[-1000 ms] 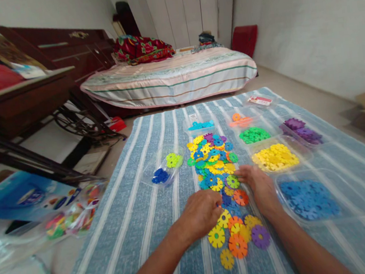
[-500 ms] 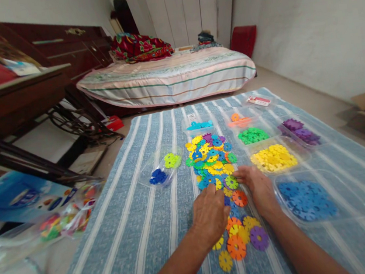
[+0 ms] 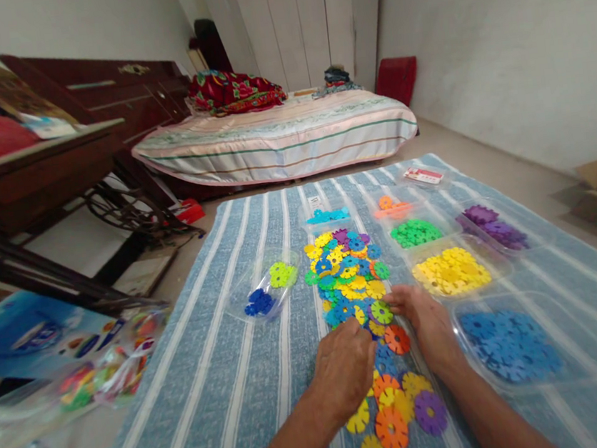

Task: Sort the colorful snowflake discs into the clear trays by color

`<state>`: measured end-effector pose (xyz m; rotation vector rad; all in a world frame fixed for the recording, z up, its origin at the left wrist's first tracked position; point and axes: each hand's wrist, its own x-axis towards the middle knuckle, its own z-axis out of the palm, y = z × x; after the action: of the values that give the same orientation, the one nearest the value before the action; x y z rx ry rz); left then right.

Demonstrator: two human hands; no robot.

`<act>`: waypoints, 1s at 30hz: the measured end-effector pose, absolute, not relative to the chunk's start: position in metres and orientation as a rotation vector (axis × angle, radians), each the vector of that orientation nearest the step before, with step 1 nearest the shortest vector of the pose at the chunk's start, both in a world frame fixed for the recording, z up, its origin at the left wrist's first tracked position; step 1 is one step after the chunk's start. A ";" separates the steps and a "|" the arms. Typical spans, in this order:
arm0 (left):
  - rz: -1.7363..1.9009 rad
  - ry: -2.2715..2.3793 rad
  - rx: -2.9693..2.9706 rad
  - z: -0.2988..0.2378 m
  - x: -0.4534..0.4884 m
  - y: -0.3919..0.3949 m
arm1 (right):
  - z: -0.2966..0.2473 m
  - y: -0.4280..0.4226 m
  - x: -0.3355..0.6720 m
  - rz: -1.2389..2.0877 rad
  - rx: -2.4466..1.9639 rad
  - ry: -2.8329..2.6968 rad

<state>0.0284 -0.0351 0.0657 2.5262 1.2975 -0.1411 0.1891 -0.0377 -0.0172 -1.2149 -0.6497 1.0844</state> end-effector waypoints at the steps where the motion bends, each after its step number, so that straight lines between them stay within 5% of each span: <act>1: -0.136 1.301 2.514 0.067 0.027 -0.034 | -0.017 -0.038 0.189 1.080 -1.217 -0.648; 15: 0.302 1.818 2.380 0.108 -0.030 0.009 | -0.014 -0.040 0.189 1.112 -1.227 -0.621; 24: -0.380 2.079 2.317 0.126 -0.074 0.055 | -0.012 -0.039 0.189 1.083 -1.238 -0.646; 30: -0.357 2.007 2.321 0.132 -0.070 0.055 | -0.010 -0.039 0.189 1.081 -1.242 -0.634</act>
<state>-0.0699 0.0549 0.1315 2.3211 2.0072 -0.3566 0.1892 -0.0385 -0.0104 -1.2418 -0.6343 1.0811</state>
